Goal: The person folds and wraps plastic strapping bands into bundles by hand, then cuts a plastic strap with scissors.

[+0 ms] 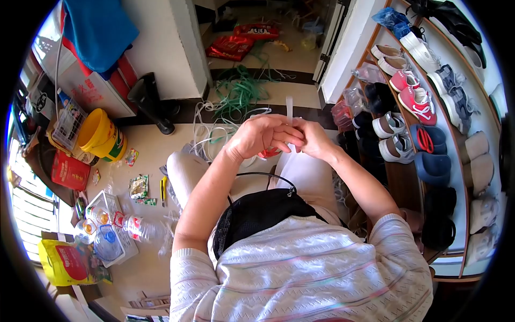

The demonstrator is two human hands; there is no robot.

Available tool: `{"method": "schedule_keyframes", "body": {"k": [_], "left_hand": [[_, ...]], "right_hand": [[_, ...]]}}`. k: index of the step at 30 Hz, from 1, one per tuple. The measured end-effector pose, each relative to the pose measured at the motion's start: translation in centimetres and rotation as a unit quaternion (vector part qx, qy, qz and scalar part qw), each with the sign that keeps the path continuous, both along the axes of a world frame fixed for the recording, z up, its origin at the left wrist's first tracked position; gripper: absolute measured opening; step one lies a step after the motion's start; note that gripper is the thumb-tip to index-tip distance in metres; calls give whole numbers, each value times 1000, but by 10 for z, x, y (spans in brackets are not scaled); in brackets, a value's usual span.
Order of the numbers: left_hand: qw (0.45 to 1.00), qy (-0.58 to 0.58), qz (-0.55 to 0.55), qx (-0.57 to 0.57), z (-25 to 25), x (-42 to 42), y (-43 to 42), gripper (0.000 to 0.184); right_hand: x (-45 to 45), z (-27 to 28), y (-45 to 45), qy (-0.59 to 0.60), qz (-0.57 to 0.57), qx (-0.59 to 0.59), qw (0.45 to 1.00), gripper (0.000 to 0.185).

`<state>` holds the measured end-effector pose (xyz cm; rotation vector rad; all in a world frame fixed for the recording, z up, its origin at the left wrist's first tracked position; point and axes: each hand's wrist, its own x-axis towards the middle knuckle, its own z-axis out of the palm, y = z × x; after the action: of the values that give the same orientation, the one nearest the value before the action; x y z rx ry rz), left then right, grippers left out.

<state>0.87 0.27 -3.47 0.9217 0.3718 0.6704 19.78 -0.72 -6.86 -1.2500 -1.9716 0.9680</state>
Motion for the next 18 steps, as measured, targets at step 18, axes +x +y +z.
{"method": "schedule_keyframes", "body": {"k": [18], "left_hand": [[990, 92, -105, -9, -16, -27, 9, 11]], "right_hand": [[-21, 41, -57, 151, 134, -8, 979, 24]]}}
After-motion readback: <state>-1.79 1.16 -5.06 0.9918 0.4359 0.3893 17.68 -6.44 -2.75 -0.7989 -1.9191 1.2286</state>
